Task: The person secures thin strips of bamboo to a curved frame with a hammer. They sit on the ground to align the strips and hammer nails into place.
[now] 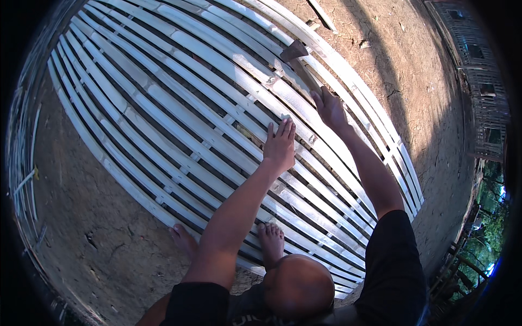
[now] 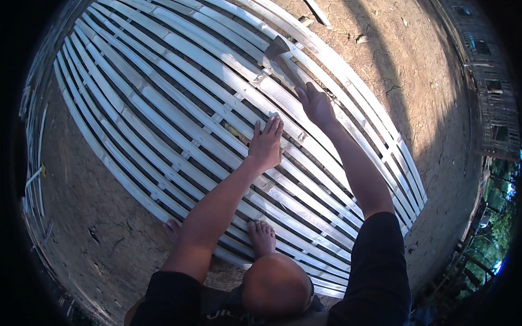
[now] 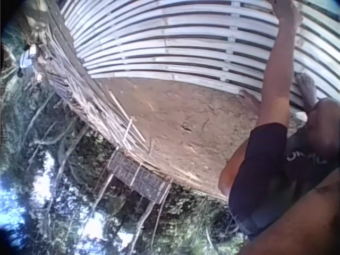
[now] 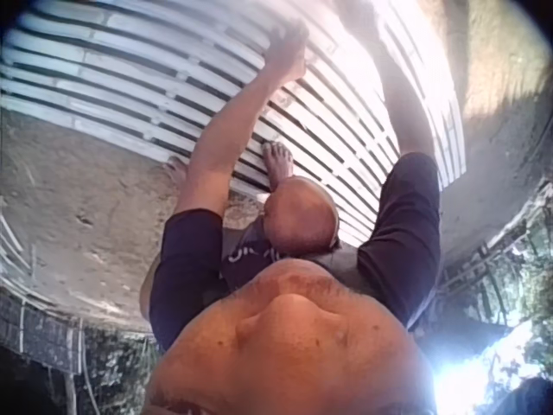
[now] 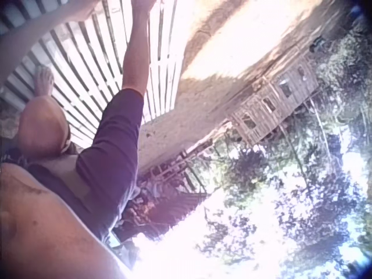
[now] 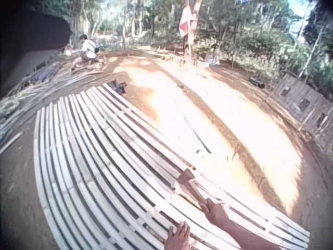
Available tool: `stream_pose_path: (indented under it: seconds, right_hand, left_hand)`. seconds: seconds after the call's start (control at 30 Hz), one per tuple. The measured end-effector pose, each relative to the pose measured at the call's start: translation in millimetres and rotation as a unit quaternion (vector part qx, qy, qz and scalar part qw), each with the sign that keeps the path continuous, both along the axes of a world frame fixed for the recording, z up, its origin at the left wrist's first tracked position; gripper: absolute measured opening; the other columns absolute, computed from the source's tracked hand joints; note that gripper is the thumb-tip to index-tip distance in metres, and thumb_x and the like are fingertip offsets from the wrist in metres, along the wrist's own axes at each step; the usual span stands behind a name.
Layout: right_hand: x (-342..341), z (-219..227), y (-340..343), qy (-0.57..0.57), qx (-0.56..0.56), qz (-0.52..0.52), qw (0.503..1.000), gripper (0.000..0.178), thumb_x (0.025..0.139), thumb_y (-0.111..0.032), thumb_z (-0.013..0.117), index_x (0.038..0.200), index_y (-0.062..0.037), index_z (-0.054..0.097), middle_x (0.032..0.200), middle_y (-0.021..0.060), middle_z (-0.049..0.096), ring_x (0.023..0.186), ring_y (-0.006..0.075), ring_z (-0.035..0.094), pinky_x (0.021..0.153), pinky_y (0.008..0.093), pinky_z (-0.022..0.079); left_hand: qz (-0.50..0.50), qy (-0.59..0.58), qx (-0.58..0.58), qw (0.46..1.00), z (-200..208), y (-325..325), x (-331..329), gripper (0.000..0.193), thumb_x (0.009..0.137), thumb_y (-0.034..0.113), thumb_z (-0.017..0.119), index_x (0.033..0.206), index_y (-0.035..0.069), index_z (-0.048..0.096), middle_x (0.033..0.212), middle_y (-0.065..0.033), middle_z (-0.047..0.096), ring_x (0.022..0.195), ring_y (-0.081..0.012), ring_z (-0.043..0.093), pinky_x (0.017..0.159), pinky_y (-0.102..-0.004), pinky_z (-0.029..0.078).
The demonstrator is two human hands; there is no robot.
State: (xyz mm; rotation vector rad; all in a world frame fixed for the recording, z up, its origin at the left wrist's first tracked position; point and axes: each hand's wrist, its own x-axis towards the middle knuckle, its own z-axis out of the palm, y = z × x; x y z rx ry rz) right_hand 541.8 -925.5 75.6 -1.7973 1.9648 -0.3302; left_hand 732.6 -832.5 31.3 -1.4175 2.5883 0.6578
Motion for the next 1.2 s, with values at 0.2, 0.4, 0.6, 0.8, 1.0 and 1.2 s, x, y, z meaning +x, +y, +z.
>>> stream_pose_path:
  seconds: [0.2,0.4,0.6,0.8,1.0,1.2]
  right_hand:
    - [-14,2,-2,0.009,0.077,0.030,0.997,0.049,0.102,-0.049,0.049,0.095,-0.0017,0.059,0.077,0.0270,0.066,0.078,0.0460,0.066,0.074,0.0551,0.051]
    - [-31,60,-65,0.103,0.004,0.035,0.994,0.050,0.102,-0.051,0.050,0.094,-0.0032,0.064,0.075,0.0237,0.068,0.079,0.0457,0.068,0.074,0.0526,0.054]
    - [-20,73,-63,0.031,0.013,-0.020,0.999,0.054,0.102,-0.056,0.044,0.105,-0.0048,0.059,0.086,0.0234,0.065,0.083,0.0393,0.067,0.076,0.0504,0.050]
    - [-18,-5,-4,-0.017,-0.061,-0.137,0.988,0.045,0.103,-0.043,0.050,0.096,-0.0001,0.059,0.075,0.0247,0.065,0.074,0.0416,0.068,0.067,0.0512,0.049]
    - [-39,0,-26,0.080,0.074,-0.063,0.992,0.048,0.103,-0.050,0.046,0.107,-0.0035,0.059,0.083,0.0315,0.066,0.088,0.0461,0.069,0.078,0.0580,0.052]
    - [-36,40,-71,0.153,0.003,0.076,0.985,0.046,0.104,-0.048,0.046,0.110,-0.0057,0.062,0.084,0.0204,0.070,0.078,0.0424,0.069,0.072,0.0511,0.056]
  left_hand:
    - [-0.004,0.000,0.055,0.998,9,-4,-4,0.079,0.093,0.030,0.055,0.158,0.003,0.019,0.167,-0.0105,0.015,0.155,-0.0240,0.009,0.124,-0.0548,0.008]
    - [-0.003,0.007,0.026,1.000,1,-1,-11,0.080,0.092,0.029,0.055,0.158,0.002,0.020,0.166,-0.0116,0.016,0.155,-0.0243,0.012,0.124,-0.0548,0.010]
    - [0.001,0.014,0.027,1.000,2,-2,-4,0.080,0.091,0.028,0.056,0.157,0.002,0.021,0.166,-0.0121,0.018,0.154,-0.0248,0.015,0.124,-0.0536,0.011]
    - [0.008,0.049,0.000,0.999,-3,2,-5,0.080,0.090,0.030,0.062,0.155,0.001,0.026,0.164,-0.0150,0.020,0.153,-0.0272,0.017,0.123,-0.0548,0.013]
    - [0.011,0.052,-0.001,0.999,-1,-1,1,0.080,0.089,0.028,0.062,0.155,0.000,0.026,0.164,-0.0154,0.021,0.153,-0.0280,0.018,0.123,-0.0551,0.014]
    - [0.000,0.042,0.008,0.999,1,0,-6,0.079,0.090,0.027,0.059,0.155,0.000,0.025,0.164,-0.0149,0.021,0.153,-0.0275,0.017,0.123,-0.0551,0.014]
